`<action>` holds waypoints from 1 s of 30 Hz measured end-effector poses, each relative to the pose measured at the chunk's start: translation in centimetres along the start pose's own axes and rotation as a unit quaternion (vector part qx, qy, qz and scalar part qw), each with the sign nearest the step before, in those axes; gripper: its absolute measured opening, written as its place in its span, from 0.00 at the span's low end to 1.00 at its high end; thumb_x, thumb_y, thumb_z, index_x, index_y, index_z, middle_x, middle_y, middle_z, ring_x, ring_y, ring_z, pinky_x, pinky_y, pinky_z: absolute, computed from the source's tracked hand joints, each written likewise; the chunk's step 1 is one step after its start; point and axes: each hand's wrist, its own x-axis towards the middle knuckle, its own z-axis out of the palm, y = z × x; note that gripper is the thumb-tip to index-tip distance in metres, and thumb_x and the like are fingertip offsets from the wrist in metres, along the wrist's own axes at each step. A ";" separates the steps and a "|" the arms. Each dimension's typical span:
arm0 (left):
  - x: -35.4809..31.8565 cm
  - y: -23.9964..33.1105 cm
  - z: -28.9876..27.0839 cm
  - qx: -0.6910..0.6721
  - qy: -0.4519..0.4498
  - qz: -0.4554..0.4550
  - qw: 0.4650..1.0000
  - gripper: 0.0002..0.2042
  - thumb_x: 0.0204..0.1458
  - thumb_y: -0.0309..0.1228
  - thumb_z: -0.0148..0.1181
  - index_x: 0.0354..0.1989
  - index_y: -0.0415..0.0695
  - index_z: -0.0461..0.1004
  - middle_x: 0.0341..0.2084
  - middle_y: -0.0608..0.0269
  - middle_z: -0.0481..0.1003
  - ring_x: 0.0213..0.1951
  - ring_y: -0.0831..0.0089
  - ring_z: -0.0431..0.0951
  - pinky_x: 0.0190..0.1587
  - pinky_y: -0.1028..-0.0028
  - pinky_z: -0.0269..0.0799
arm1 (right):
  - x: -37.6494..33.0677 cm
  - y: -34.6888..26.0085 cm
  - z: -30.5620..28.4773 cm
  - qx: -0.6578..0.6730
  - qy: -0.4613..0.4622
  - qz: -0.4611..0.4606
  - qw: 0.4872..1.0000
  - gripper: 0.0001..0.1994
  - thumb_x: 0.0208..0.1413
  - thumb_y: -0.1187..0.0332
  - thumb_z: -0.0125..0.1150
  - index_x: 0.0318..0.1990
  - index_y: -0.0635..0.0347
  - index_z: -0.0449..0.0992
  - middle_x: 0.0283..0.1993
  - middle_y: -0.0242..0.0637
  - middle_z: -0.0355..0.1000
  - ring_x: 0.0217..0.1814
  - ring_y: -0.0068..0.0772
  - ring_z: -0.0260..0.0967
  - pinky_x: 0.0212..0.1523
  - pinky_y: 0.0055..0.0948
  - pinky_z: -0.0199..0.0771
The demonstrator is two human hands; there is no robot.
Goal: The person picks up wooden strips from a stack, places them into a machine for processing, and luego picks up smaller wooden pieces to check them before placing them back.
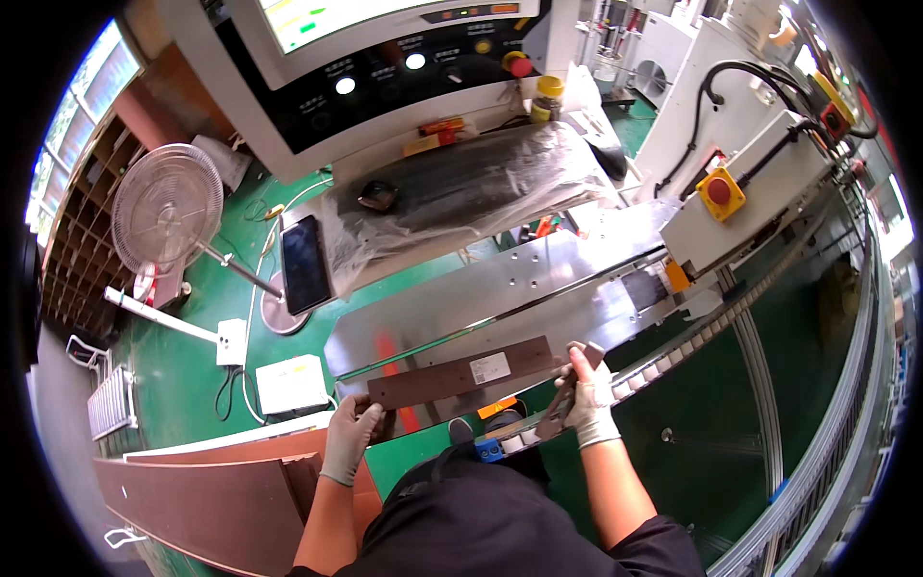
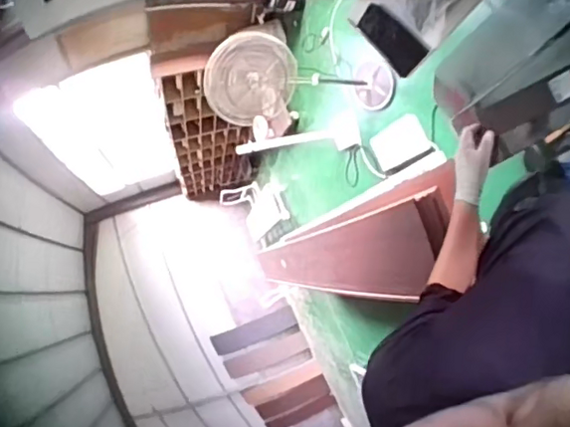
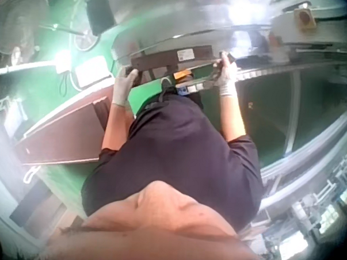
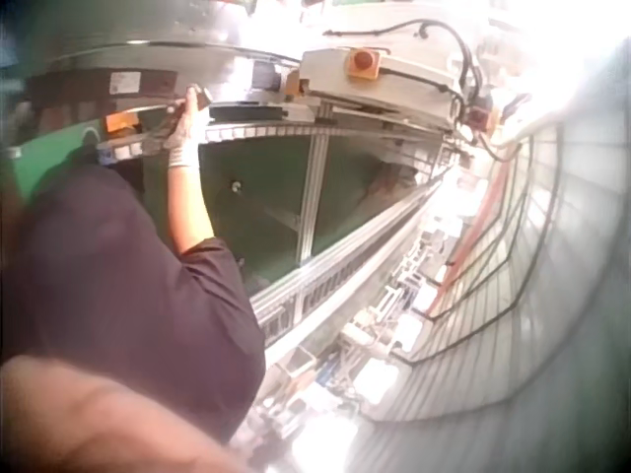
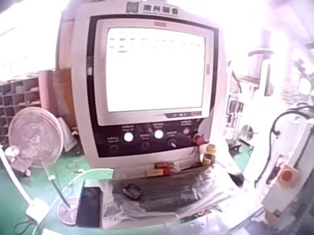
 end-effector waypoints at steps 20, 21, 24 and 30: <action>8.3 8.6 11.2 0.519 -0.166 0.232 0.805 0.23 0.56 0.53 0.56 0.24 0.45 0.79 0.25 0.51 0.79 0.33 0.51 0.81 0.37 0.54 0.75 | 3.1 -0.2 3.9 0.017 -0.049 0.009 0.999 0.54 0.58 0.61 0.67 0.79 0.44 0.28 0.32 0.36 0.75 0.23 0.27 0.69 0.22 0.29 0.70; 8.3 8.8 11.9 0.517 -0.170 0.238 0.804 0.23 0.56 0.53 0.56 0.24 0.45 0.79 0.25 0.51 0.79 0.33 0.51 0.81 0.37 0.54 0.75 | 2.7 0.1 3.8 0.011 -0.057 0.000 0.998 0.53 0.57 0.61 0.67 0.79 0.46 0.29 0.31 0.35 0.75 0.23 0.27 0.69 0.23 0.29 0.70; 8.0 8.2 13.8 0.487 -0.171 0.244 0.821 0.21 0.58 0.50 0.55 0.28 0.44 0.80 0.26 0.50 0.79 0.35 0.51 0.81 0.39 0.54 0.75 | 1.4 0.2 3.8 -0.004 -0.064 0.005 0.998 0.52 0.56 0.62 0.70 0.79 0.53 0.35 0.30 0.36 0.74 0.28 0.26 0.72 0.28 0.28 0.75; 7.8 8.0 15.0 0.365 -0.162 0.217 0.891 0.16 0.59 0.43 0.55 0.29 0.43 0.78 0.27 0.49 0.79 0.37 0.50 0.81 0.41 0.55 0.74 | 1.0 -0.4 3.5 -0.024 -0.083 0.010 0.996 0.50 0.58 0.65 0.66 0.79 0.54 0.34 0.32 0.35 0.74 0.25 0.25 0.71 0.27 0.26 0.74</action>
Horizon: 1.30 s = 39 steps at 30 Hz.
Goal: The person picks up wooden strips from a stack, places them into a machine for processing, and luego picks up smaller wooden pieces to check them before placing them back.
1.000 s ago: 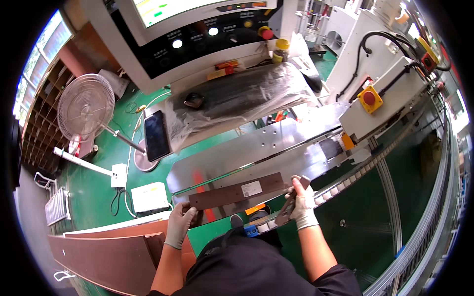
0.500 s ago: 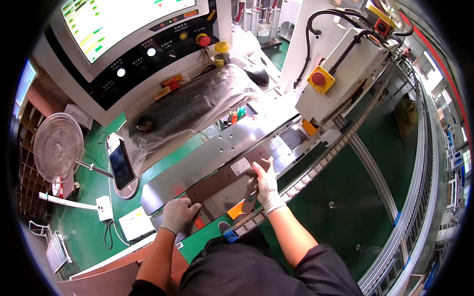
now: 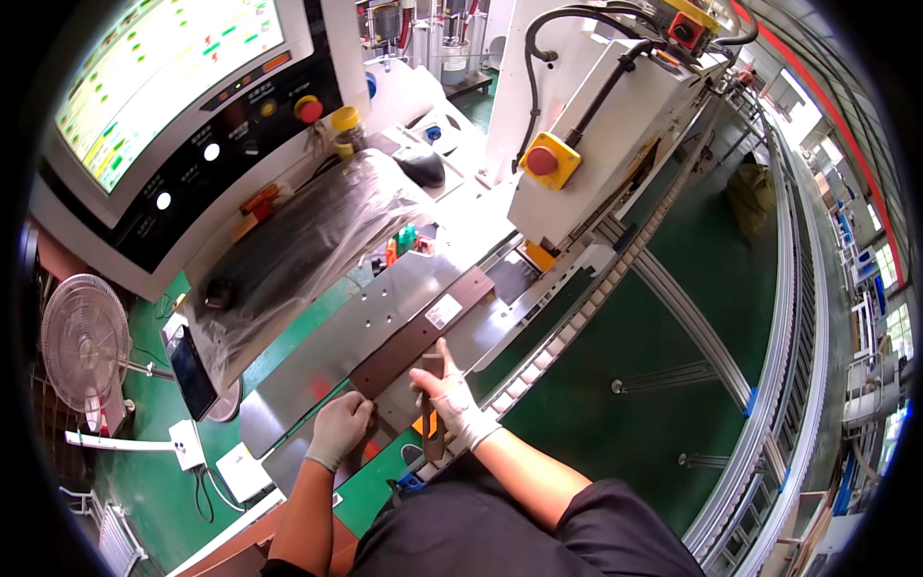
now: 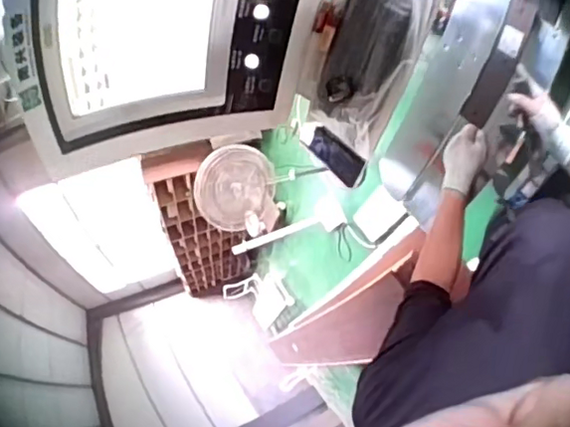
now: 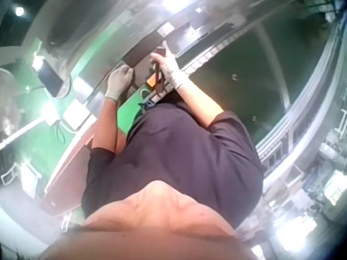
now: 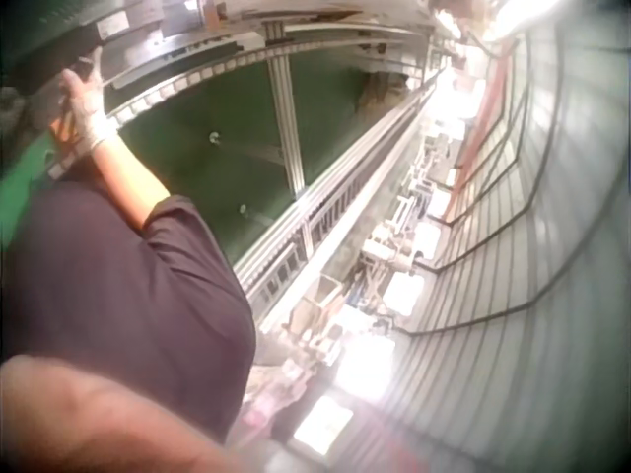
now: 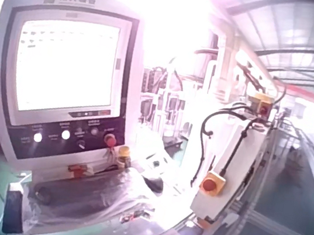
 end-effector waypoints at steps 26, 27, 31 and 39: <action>17.0 17.3 11.4 0.133 0.077 0.084 0.984 0.18 0.59 0.48 0.56 0.27 0.46 0.77 0.27 0.53 0.80 0.33 0.50 0.81 0.36 0.54 0.75 | 8.8 -8.9 -15.6 -0.054 -0.102 -0.039 0.992 0.53 0.53 0.69 0.71 0.78 0.61 0.36 0.33 0.32 0.75 0.27 0.21 0.70 0.28 0.25 0.72; 17.5 18.0 11.7 0.125 0.071 0.067 0.987 0.18 0.59 0.49 0.56 0.29 0.46 0.77 0.28 0.52 0.81 0.34 0.50 0.81 0.37 0.53 0.75 | 8.6 -9.1 -15.8 -0.063 -0.105 -0.023 0.992 0.52 0.54 0.69 0.70 0.78 0.61 0.37 0.35 0.32 0.75 0.29 0.21 0.70 0.29 0.25 0.73; 17.9 18.1 10.9 0.064 0.079 -0.015 0.995 0.19 0.60 0.49 0.55 0.33 0.45 0.80 0.32 0.50 0.81 0.38 0.48 0.81 0.42 0.54 0.74 | 8.9 -9.0 -16.4 -0.081 -0.097 -0.020 0.992 0.49 0.53 0.66 0.70 0.77 0.63 0.43 0.34 0.34 0.77 0.28 0.22 0.72 0.28 0.26 0.74; 5.2 9.0 8.6 -0.026 0.183 0.103 0.977 0.07 0.56 0.31 0.59 0.39 0.43 0.77 0.39 0.53 0.79 0.44 0.53 0.79 0.48 0.59 0.74 | 8.7 -8.4 -15.5 -0.035 -0.120 -0.022 0.992 0.31 0.55 0.69 0.70 0.65 0.62 0.66 0.35 0.32 0.75 0.32 0.22 0.71 0.29 0.25 0.73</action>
